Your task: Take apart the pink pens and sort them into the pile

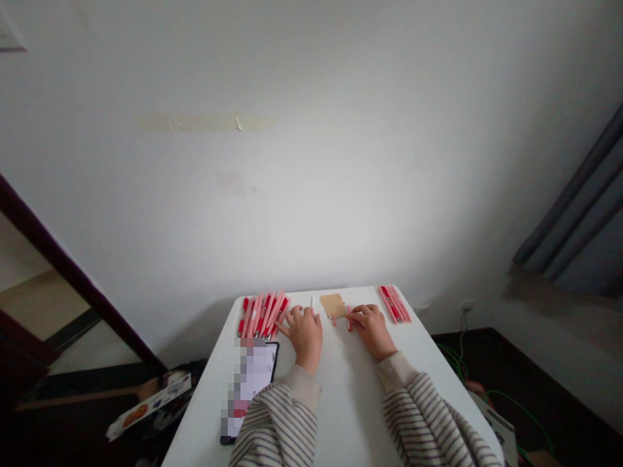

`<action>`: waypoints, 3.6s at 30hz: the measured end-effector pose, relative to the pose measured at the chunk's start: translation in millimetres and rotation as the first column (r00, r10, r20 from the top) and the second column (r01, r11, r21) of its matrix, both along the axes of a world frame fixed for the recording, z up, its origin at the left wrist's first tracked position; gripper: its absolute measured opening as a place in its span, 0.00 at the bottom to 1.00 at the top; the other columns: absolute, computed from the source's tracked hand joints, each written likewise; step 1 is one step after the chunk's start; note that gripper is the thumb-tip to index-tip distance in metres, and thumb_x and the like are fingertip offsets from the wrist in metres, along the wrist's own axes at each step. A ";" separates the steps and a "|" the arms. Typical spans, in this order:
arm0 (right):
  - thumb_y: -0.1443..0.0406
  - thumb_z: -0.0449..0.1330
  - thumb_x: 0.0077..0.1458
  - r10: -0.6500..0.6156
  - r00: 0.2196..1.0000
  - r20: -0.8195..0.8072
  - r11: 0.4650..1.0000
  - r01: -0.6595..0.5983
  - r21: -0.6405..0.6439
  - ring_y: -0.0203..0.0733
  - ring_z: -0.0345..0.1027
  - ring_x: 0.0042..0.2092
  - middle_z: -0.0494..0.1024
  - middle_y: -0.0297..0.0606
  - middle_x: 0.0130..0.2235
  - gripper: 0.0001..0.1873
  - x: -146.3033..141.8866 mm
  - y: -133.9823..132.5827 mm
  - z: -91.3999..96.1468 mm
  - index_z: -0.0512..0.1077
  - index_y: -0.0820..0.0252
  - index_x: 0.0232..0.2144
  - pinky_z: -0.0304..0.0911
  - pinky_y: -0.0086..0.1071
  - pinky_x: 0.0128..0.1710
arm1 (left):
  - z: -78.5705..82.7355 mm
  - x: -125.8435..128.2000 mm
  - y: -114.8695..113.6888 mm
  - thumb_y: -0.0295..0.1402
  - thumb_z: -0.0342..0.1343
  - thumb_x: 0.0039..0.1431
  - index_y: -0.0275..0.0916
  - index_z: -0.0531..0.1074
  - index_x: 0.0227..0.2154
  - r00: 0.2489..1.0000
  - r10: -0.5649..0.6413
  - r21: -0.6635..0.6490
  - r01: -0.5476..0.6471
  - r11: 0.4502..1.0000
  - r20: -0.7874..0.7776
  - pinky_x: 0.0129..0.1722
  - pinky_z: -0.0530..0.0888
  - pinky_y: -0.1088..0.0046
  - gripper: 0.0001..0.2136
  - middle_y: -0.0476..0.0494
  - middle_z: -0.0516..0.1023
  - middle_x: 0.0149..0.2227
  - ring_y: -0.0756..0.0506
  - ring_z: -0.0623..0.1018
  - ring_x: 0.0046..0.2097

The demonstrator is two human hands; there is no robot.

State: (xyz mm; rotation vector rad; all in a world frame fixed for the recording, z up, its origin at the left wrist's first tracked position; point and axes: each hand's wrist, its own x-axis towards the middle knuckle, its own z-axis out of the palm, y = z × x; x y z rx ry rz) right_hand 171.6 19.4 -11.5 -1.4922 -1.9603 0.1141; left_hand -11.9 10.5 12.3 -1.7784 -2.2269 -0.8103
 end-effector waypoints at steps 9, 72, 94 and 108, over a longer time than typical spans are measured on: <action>0.64 0.58 0.58 0.011 1.000 -0.002 1.000 -0.011 0.002 0.46 0.60 0.48 0.77 0.36 0.45 0.11 -0.6 1.4 -0.4 0.78 0.45 0.40 0.57 0.40 0.49 | -0.4 3.1 2.5 0.38 0.57 0.54 0.52 0.77 0.38 0.983 -0.174 0.024 0.173 0.985 0.062 0.58 0.51 0.40 0.09 0.45 0.70 0.50 0.38 0.63 0.55; 0.70 0.55 0.57 -0.055 0.997 -0.050 0.995 0.059 0.078 0.47 0.65 0.46 0.79 0.42 0.42 0.12 7.4 7.7 -9.5 0.79 0.56 0.35 0.63 0.38 0.46 | -0.1 -4.5 3.8 0.35 0.46 0.61 0.39 0.76 0.34 0.999 0.021 0.112 -0.016 0.994 -0.048 0.56 0.54 0.38 0.14 0.40 0.74 0.45 0.36 0.64 0.53; 0.66 0.57 0.58 0.048 0.992 -0.116 0.962 -0.015 0.273 0.48 0.59 0.48 0.75 0.41 0.43 0.10 -2.2 -2.0 9.5 0.79 0.50 0.37 0.62 0.43 0.49 | 7.1 6.0 -2.5 0.39 0.57 0.56 0.53 0.78 0.34 0.924 -0.382 0.115 0.377 0.919 0.030 0.62 0.49 0.44 0.06 0.48 0.72 0.49 0.41 0.64 0.55; 0.65 0.58 0.58 -0.037 0.994 -0.101 0.977 0.058 0.207 0.47 0.60 0.44 0.74 0.41 0.36 0.09 2.8 2.1 1.6 0.80 0.52 0.35 0.60 0.40 0.45 | 7.3 6.2 -1.4 0.40 0.57 0.56 0.55 0.78 0.34 0.938 -0.337 0.125 0.327 0.937 0.078 0.61 0.50 0.44 0.06 0.47 0.73 0.48 0.41 0.65 0.54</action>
